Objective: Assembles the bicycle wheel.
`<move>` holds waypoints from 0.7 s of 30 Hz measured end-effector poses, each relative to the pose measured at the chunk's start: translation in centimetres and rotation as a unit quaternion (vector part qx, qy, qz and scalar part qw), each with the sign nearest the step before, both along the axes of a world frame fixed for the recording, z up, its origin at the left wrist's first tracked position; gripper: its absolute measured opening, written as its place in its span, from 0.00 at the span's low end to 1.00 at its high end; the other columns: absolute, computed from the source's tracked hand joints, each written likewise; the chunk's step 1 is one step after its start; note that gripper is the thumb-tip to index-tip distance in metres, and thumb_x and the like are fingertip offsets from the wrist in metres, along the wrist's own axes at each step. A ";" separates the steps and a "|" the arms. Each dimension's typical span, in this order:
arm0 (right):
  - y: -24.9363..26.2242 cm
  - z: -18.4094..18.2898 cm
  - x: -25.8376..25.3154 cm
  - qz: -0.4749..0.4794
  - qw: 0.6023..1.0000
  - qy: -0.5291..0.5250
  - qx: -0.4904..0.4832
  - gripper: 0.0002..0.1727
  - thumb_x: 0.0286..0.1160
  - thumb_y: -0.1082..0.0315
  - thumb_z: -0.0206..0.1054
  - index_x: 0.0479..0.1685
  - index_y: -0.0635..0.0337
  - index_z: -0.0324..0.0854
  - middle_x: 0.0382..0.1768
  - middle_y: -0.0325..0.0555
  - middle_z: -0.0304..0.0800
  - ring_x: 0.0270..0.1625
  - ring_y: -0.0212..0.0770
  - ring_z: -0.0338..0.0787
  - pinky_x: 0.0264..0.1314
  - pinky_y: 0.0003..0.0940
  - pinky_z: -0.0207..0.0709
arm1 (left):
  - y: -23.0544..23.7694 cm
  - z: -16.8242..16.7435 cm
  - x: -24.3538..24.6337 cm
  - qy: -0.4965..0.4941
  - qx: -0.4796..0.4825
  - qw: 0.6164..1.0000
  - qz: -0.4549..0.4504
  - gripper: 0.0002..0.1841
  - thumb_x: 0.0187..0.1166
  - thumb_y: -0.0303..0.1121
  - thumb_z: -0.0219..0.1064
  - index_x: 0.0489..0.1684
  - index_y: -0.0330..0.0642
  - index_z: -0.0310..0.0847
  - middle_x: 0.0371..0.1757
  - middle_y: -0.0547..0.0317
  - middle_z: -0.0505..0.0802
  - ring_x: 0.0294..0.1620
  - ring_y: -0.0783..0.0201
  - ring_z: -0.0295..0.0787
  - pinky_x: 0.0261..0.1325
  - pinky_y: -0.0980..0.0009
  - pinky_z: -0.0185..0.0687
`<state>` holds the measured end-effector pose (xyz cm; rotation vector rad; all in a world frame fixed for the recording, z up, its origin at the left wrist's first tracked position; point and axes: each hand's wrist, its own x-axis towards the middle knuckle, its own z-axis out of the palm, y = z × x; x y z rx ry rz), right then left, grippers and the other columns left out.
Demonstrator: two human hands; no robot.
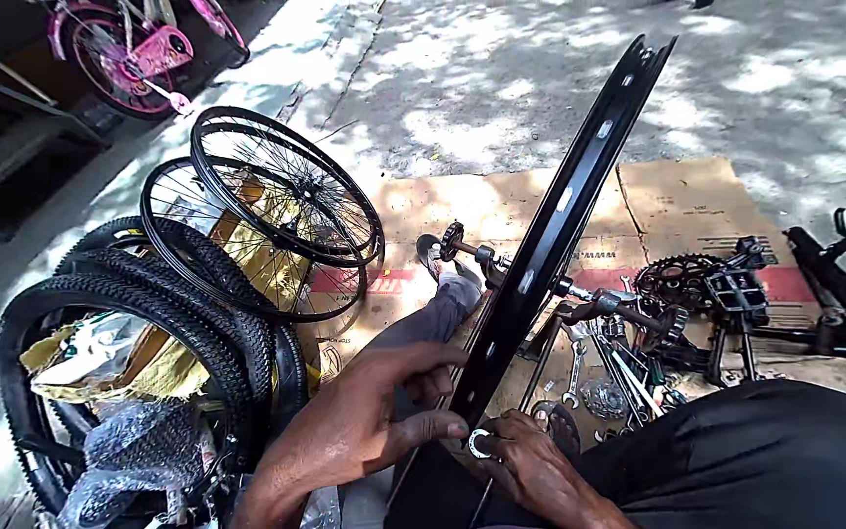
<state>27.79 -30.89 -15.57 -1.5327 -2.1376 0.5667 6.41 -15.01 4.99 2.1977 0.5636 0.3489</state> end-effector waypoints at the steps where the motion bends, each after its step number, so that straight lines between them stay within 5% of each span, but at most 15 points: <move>1: 0.0 0.0 0.1 0.001 1.000 0.001 -0.002 0.18 0.84 0.49 0.58 0.48 0.46 0.91 0.55 0.41 0.93 0.62 0.44 0.89 0.74 0.44 0.75 | -0.1 -1.0 -0.5 0.047 0.003 0.999 -0.013 0.22 0.73 0.59 0.73 0.56 0.55 0.87 0.41 0.77 0.92 0.42 0.77 0.88 0.50 0.72 0.88; 4: 0.1 0.0 0.1 0.000 1.000 0.002 0.003 0.18 0.83 0.48 0.59 0.46 0.46 0.91 0.53 0.41 0.93 0.61 0.43 0.89 0.73 0.43 0.75 | -1.0 -2.9 -1.4 0.123 0.014 0.992 -0.029 0.23 0.76 0.60 0.69 0.52 0.52 0.88 0.42 0.72 0.91 0.44 0.75 0.87 0.52 0.70 0.85; 12: 0.0 -0.5 0.2 0.002 1.000 0.002 -0.001 0.17 0.82 0.48 0.60 0.46 0.44 0.91 0.53 0.39 0.93 0.61 0.41 0.89 0.75 0.40 0.74 | -1.9 -3.4 -0.8 0.043 0.046 0.997 0.033 0.17 0.80 0.54 0.68 0.43 0.51 0.89 0.39 0.74 0.90 0.42 0.79 0.86 0.48 0.76 0.86; 19: 0.0 -0.5 0.3 0.001 1.000 0.010 0.004 0.16 0.83 0.48 0.60 0.45 0.45 0.91 0.53 0.39 0.93 0.61 0.40 0.88 0.74 0.39 0.74 | -1.6 -3.5 0.0 -0.106 -0.031 0.992 0.060 0.18 0.75 0.48 0.76 0.55 0.49 0.87 0.44 0.69 0.91 0.41 0.71 0.89 0.46 0.70 0.91; 21: 0.0 -0.5 0.3 0.003 1.000 0.006 0.005 0.16 0.83 0.48 0.60 0.45 0.44 0.91 0.53 0.38 0.93 0.61 0.40 0.88 0.73 0.39 0.74 | -1.4 -3.7 -0.5 -0.020 -0.012 0.999 0.036 0.15 0.78 0.51 0.72 0.42 0.49 0.89 0.38 0.69 0.90 0.40 0.71 0.88 0.46 0.70 0.88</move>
